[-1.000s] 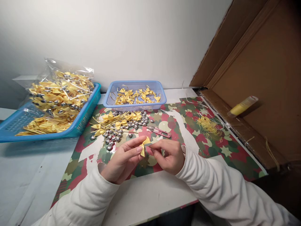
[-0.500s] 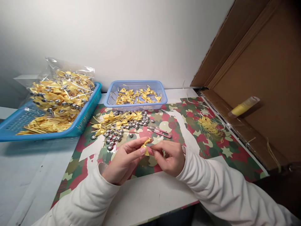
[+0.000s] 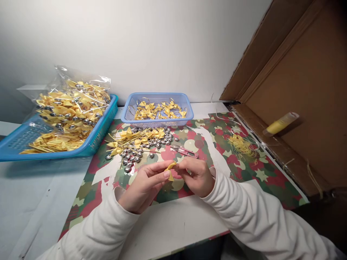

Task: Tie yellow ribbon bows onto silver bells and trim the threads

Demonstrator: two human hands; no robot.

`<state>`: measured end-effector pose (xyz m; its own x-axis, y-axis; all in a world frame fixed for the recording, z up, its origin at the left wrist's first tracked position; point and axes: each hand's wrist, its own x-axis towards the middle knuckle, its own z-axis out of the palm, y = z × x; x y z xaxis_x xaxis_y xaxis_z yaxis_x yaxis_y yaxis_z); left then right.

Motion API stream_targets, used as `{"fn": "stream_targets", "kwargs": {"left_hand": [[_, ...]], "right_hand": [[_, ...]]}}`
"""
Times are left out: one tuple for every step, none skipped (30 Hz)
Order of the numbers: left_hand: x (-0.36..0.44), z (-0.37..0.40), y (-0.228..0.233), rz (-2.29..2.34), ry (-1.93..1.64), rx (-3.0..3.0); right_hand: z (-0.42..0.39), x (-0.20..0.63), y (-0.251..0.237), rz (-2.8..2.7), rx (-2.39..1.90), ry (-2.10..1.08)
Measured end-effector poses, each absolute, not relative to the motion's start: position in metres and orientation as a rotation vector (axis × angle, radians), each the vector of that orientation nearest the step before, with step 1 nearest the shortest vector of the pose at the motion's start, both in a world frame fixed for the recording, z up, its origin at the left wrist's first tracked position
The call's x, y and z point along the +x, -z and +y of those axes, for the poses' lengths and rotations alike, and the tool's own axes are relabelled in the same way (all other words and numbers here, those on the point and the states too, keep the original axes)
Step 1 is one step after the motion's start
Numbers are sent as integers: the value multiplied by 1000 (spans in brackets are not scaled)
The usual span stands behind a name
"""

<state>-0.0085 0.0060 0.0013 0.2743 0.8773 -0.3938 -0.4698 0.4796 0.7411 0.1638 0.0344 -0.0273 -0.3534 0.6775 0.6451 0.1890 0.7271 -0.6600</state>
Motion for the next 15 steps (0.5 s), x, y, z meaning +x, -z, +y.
{"fn": "stream_targets", "kwargs": {"left_hand": [[-8,6,-2,877,-971,558],[-8,6,-2,864,-973,574],[-7,6,-3,852,-975,590],[-7,6,-3,845,-978,605],[-7,6,-4,841,-983,618],[-6,6,-4,845,-990,628],[-6,6,-4,857,-998,640],[-6,6,-4,878,-1007,660],[-6,5,-3,909,-1016,693],[-6,5,-2,949,-1024,738],[-6,5,-1,999,-1031,791],[-5,5,1,1058,-1035,848],[-5,5,2,1119,-1042,904],[-4,5,4,1179,-1056,956],[-3,6,6,1232,-1072,1001]], "right_hand": [[35,164,29,-1896,-669,-609],[35,164,30,-1889,-667,-627],[35,164,31,-1880,-666,-651],[35,163,31,-1869,-666,-678],[35,163,32,-1857,-672,-710],[36,163,32,-1844,-679,-745],[37,163,31,-1836,-682,-778],[37,163,31,-1835,-684,-800],[39,162,31,-1845,-690,-804],[40,162,31,-1861,-706,-788],[40,162,31,-1882,-738,-760],[41,162,32,-1903,-788,-727],[42,162,33,-1923,-854,-699],[42,161,35,-1939,-922,-680],[42,161,36,-1957,-981,-675]]}}
